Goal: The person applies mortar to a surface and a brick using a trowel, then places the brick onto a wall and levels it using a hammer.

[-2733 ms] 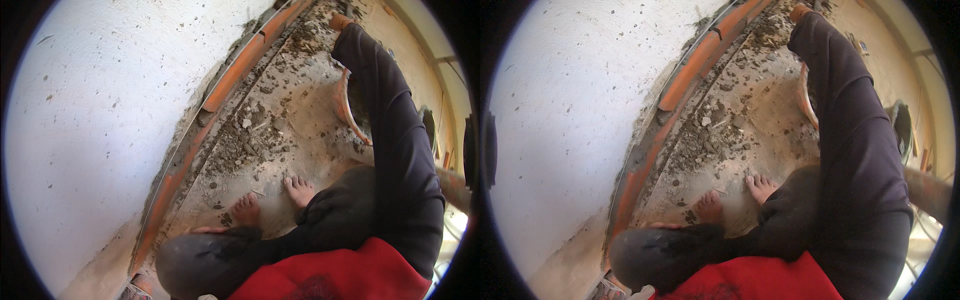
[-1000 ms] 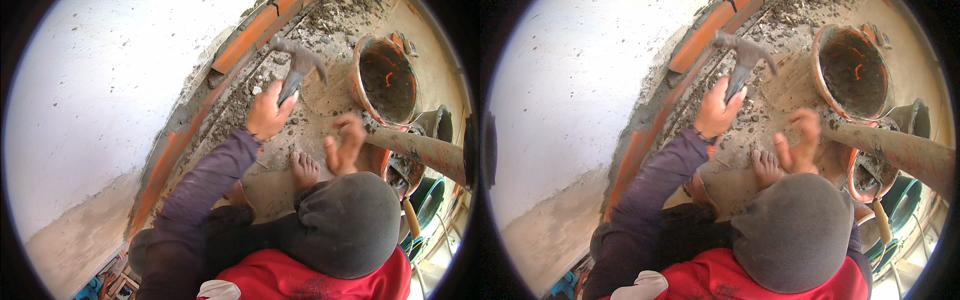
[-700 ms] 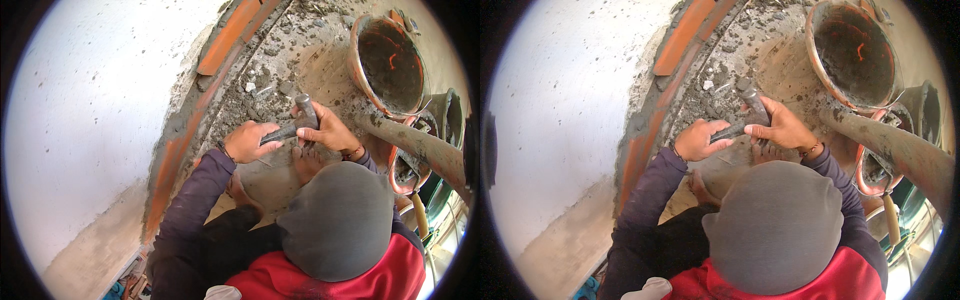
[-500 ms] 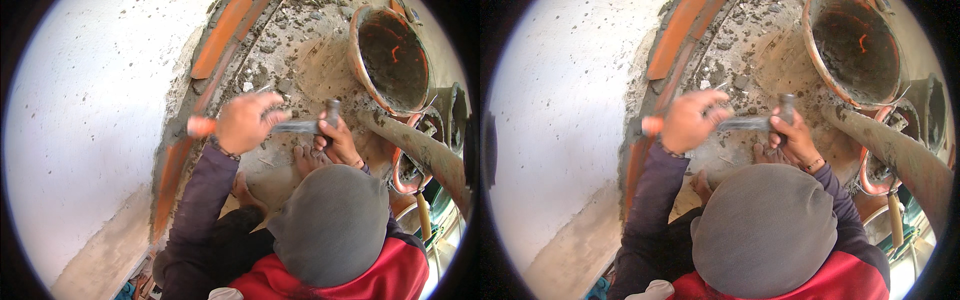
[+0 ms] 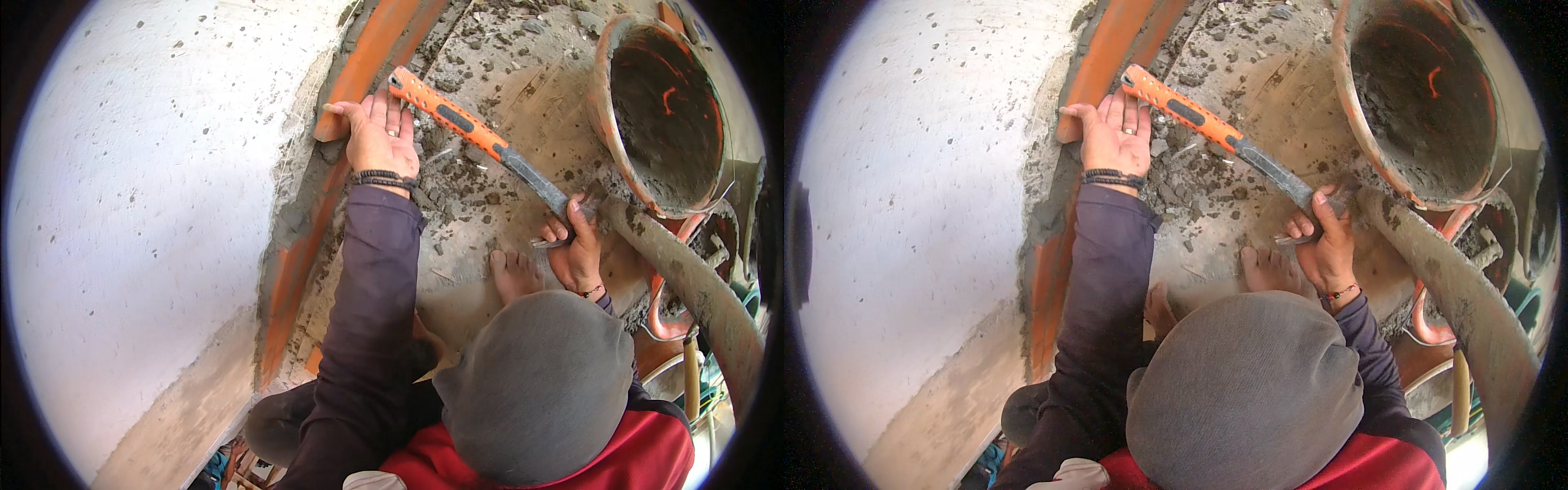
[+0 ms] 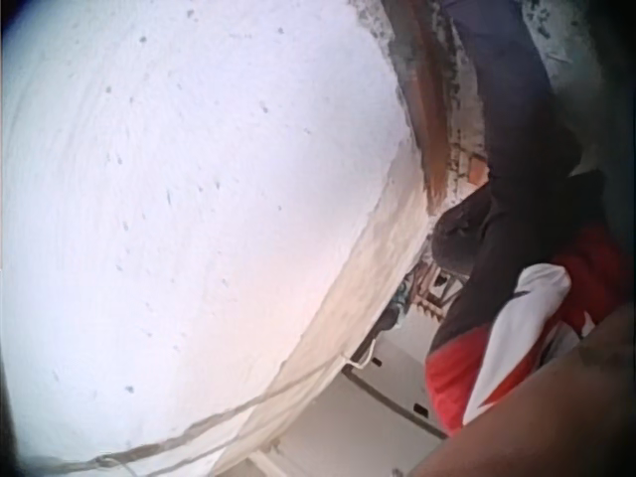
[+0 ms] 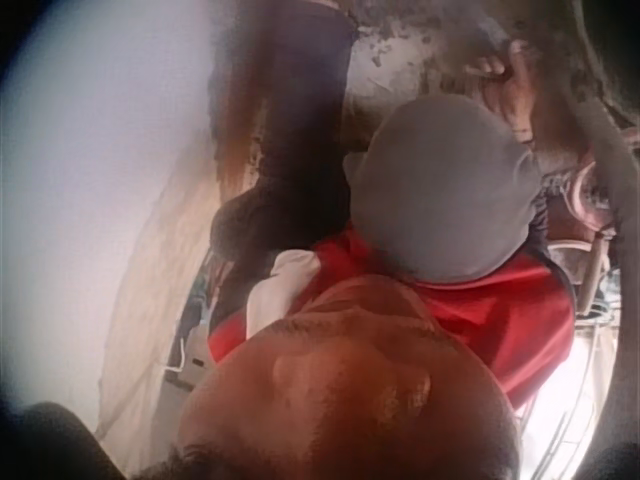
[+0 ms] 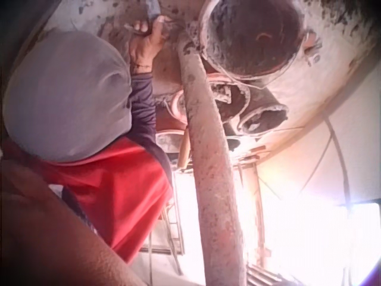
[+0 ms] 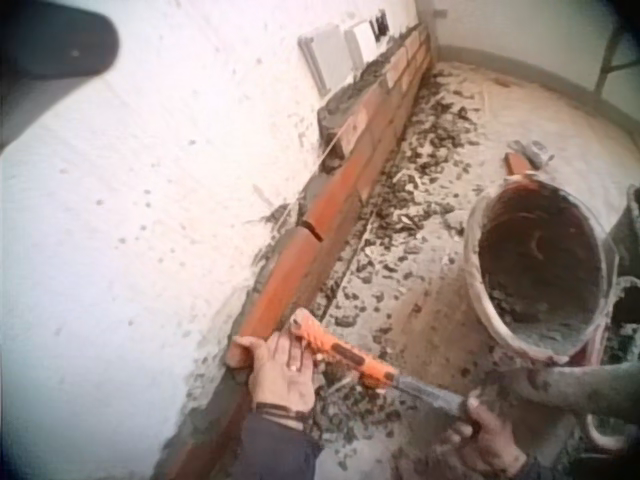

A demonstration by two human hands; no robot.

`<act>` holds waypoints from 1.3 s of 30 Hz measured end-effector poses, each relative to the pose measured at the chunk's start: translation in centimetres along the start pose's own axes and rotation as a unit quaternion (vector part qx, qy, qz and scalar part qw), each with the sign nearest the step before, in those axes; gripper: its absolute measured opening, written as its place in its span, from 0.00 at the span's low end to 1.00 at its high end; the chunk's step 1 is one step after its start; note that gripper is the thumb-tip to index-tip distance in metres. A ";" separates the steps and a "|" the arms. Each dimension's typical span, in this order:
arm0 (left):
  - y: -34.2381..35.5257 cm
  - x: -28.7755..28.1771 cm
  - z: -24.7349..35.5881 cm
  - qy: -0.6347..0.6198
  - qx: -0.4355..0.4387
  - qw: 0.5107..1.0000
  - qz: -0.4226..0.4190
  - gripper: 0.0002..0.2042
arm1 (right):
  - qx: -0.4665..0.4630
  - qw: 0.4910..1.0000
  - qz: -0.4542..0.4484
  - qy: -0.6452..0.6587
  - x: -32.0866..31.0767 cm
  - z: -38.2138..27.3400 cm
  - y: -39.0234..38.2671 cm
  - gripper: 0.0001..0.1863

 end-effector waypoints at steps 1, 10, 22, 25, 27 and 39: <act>0.4 0.3 0.1 -0.005 0.002 1.000 0.005 0.51 | -0.006 1.000 -0.011 -0.006 0.0 -0.1 0.3 0.08; 1.2 0.6 0.0 0.018 0.010 1.000 0.012 0.49 | -0.013 1.000 -0.019 -0.016 0.8 -0.4 2.6 0.08; 1.0 2.1 0.9 -0.024 0.001 0.994 0.104 0.29 | -0.039 0.999 0.001 -0.001 2.2 -0.5 3.5 0.07; 1.0 2.2 1.0 -0.032 0.008 0.994 0.105 0.29 | -0.036 0.999 -0.003 -0.001 2.0 -0.5 3.8 0.07; 1.1 1.9 1.0 -0.035 0.009 0.994 0.104 0.29 | -0.034 0.999 -0.010 0.006 1.5 -0.5 3.7 0.06; 1.4 1.6 0.5 -0.009 0.033 0.993 0.111 0.37 | -0.025 0.999 -0.032 -0.001 1.1 -0.5 3.3 0.07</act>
Point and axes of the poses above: each hand's wrist, its own y-axis towards the middle knuckle, its own x-axis out of the palm, z = x × y, the point moved 1 cm from there along y, towards the middle knuckle, and after that the axes turned 12 degrees about -z, right-handed, at the moved point
